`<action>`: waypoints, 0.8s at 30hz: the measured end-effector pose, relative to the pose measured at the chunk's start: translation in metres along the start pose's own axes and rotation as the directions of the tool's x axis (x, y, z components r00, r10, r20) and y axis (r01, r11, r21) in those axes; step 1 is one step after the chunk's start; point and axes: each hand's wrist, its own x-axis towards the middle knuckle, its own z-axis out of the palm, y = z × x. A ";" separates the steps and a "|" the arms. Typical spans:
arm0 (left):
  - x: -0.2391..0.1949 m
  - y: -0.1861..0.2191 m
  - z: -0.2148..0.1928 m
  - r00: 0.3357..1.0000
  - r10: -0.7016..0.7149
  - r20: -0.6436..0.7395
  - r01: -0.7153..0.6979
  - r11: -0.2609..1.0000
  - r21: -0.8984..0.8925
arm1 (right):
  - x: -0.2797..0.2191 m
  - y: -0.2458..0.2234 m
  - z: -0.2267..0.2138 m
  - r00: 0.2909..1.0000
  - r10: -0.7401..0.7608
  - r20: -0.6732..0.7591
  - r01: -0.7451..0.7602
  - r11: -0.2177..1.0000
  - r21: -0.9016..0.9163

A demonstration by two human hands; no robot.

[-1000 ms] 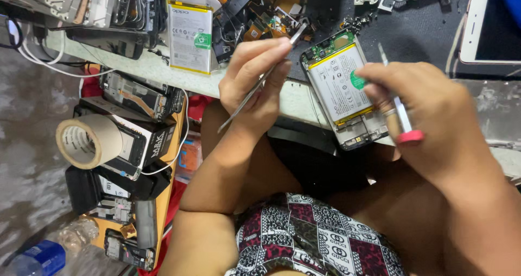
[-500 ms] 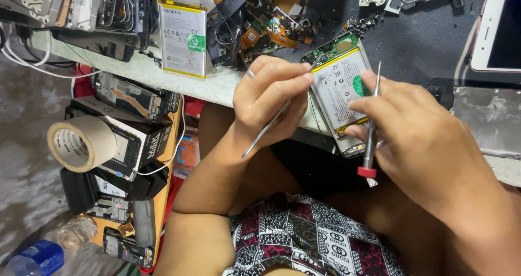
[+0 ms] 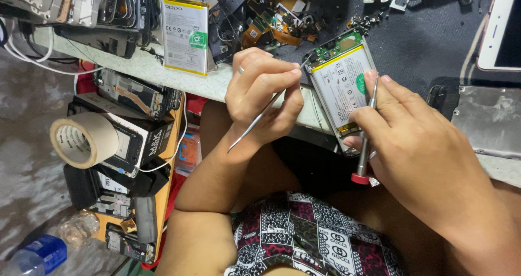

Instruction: The person uses a screwdriver to pry and remove the battery from a disassembled smartphone. They then lift the battery out of the device and place it on the workbench.

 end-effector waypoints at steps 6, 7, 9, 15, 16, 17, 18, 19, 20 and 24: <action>0.003 0.000 -0.003 0.993 -0.019 0.115 0.025 0.998 -0.057 | -0.001 -0.001 -0.001 1.000 -0.010 -0.006 0.010 1.000 -0.029; 0.003 0.001 -0.003 0.994 -0.027 0.109 0.034 0.998 -0.062 | -0.001 -0.001 -0.001 1.000 -0.011 -0.008 0.011 0.999 -0.034; 0.002 0.000 -0.002 0.994 -0.047 0.096 0.052 0.997 -0.059 | -0.001 -0.002 -0.001 1.000 -0.012 -0.010 0.012 0.999 -0.046; -0.001 -0.001 -0.002 0.993 -0.069 0.098 0.075 0.995 -0.064 | -0.001 -0.004 -0.002 1.000 -0.009 -0.030 0.007 0.999 -0.038; -0.001 -0.001 -0.002 0.993 -0.067 0.098 0.075 0.994 -0.078 | -0.001 -0.004 -0.002 1.000 0.003 -0.024 -0.004 0.999 -0.038; -0.001 -0.001 -0.002 0.993 -0.063 0.098 0.072 0.993 -0.091 | -0.001 -0.005 -0.002 1.000 0.014 -0.021 -0.015 0.999 -0.039; 0.000 -0.001 -0.002 0.996 -0.057 0.075 0.065 0.993 -0.096 | 0.000 -0.005 -0.003 1.000 0.026 -0.017 -0.026 0.999 -0.039; 0.000 -0.001 -0.002 0.997 -0.051 0.054 0.057 0.993 -0.103 | 0.000 -0.006 -0.004 0.998 0.033 -0.044 -0.034 0.999 -0.017; 0.001 0.000 -0.001 0.998 -0.046 0.033 0.049 0.993 -0.110 | 0.001 -0.006 -0.004 0.997 0.041 -0.071 -0.041 0.999 0.004; 0.001 0.002 0.003 0.999 -0.036 -0.030 0.035 0.998 -0.054 | 0.004 0.001 -0.007 0.970 0.183 -0.159 -0.156 0.973 0.169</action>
